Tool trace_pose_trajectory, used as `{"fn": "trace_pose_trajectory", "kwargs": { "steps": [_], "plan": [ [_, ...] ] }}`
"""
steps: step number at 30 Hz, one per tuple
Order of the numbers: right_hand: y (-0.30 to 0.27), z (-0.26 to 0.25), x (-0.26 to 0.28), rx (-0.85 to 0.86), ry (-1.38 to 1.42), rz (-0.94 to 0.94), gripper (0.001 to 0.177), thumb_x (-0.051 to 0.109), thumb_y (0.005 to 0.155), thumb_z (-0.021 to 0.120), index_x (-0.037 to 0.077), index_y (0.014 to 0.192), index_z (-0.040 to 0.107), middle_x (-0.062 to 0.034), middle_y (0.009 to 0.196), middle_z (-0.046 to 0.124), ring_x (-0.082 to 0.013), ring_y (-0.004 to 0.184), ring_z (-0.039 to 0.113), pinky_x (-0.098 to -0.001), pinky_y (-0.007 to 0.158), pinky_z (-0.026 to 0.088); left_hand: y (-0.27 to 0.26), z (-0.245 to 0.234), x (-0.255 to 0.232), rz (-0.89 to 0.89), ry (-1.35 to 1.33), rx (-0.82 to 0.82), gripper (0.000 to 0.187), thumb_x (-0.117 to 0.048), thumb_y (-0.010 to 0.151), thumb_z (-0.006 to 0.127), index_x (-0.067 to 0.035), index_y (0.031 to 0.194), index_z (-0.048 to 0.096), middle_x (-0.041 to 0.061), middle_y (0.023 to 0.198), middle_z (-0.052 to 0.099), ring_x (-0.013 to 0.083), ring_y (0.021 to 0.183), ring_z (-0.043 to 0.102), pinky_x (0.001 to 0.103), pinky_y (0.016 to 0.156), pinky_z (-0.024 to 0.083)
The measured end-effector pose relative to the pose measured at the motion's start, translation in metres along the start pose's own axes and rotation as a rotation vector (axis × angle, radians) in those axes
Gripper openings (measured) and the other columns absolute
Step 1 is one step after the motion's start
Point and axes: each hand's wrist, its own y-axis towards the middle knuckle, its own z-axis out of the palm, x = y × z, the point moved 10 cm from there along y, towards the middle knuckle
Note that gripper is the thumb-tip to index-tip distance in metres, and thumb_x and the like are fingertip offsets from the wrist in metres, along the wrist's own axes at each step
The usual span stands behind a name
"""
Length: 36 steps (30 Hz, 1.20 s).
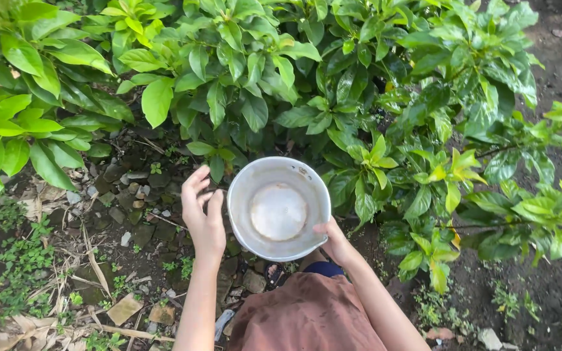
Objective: The recorder is applying granular fertilizer from a bowl to several plants in a garden.
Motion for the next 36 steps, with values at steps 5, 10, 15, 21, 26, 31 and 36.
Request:
{"fn": "trace_pose_trajectory", "kwargs": {
  "steps": [5,10,15,21,26,31,36],
  "plan": [
    [-0.032,0.016,-0.015,-0.144,0.061,0.087,0.083,0.025,0.073,0.059,0.008,0.149,0.032,-0.0145,0.139,0.052,-0.0290,0.125,0.057,-0.0488,0.099,0.054,-0.016,0.048,-0.032,0.024,0.324,0.291,0.026,-0.022,0.092,0.061,-0.001,0.100,0.071,0.014,0.102,0.074,0.0271,0.089,0.072,0.040,0.079,0.059],
    [-0.046,0.004,-0.036,-0.181,0.028,-0.062,0.080,0.021,0.076,0.060,0.002,0.150,0.036,-0.0172,0.138,0.053,-0.0277,0.123,0.057,-0.0429,0.102,0.051,-0.040,0.094,0.021,0.042,0.670,0.590,0.029,-0.028,0.090,0.063,-0.001,0.087,0.074,0.021,0.081,0.075,0.0375,0.080,0.074,0.047,0.077,0.058],
    [-0.059,-0.001,-0.065,-0.237,0.102,-0.036,0.077,0.021,0.076,0.060,0.003,0.147,0.038,-0.0150,0.135,0.053,-0.0245,0.121,0.057,-0.0407,0.101,0.051,-0.059,0.120,0.090,0.049,0.925,0.722,0.038,-0.032,0.093,0.060,0.001,0.081,0.074,0.025,0.081,0.071,0.0429,0.079,0.072,0.052,0.075,0.058],
    [-0.082,-0.027,-0.080,-0.316,0.045,-0.047,0.077,0.022,0.077,0.060,0.004,0.149,0.038,-0.0135,0.134,0.052,-0.0228,0.120,0.055,-0.0386,0.103,0.046,-0.115,0.156,0.163,-0.418,0.611,1.243,0.046,-0.030,0.096,0.056,0.002,0.066,0.073,0.013,0.058,0.071,0.0222,0.048,0.067,0.035,0.050,0.054],
    [-0.107,-0.044,-0.065,-0.361,0.038,-0.073,0.072,0.022,0.076,0.059,0.003,0.143,0.043,-0.0160,0.127,0.060,-0.0267,0.115,0.060,-0.0436,0.099,0.050,-0.167,0.190,0.139,-0.622,0.369,1.640,0.054,-0.038,0.101,0.059,0.000,0.064,0.068,0.008,0.053,0.064,0.0130,0.036,0.051,0.027,0.035,0.041],
    [-0.138,-0.091,-0.081,-0.500,0.140,-0.039,0.072,0.025,0.073,0.060,0.007,0.141,0.044,-0.0165,0.122,0.063,-0.0307,0.110,0.064,-0.0488,0.092,0.053,-0.165,0.238,0.078,-0.450,0.413,1.900,0.059,-0.044,0.101,0.058,0.000,0.063,0.068,0.006,0.054,0.064,0.0119,0.036,0.050,0.027,0.036,0.043],
    [-0.191,-0.148,-0.058,-0.689,0.092,-0.289,0.078,0.024,0.073,0.065,0.001,0.145,0.043,-0.0138,0.132,0.058,-0.0281,0.119,0.059,-0.0455,0.101,0.049,-0.072,0.296,0.019,-0.215,0.662,1.637,0.053,-0.039,0.099,0.057,0.001,0.069,0.073,0.009,0.058,0.071,0.0140,0.041,0.059,0.030,0.040,0.052]
  ]
}}
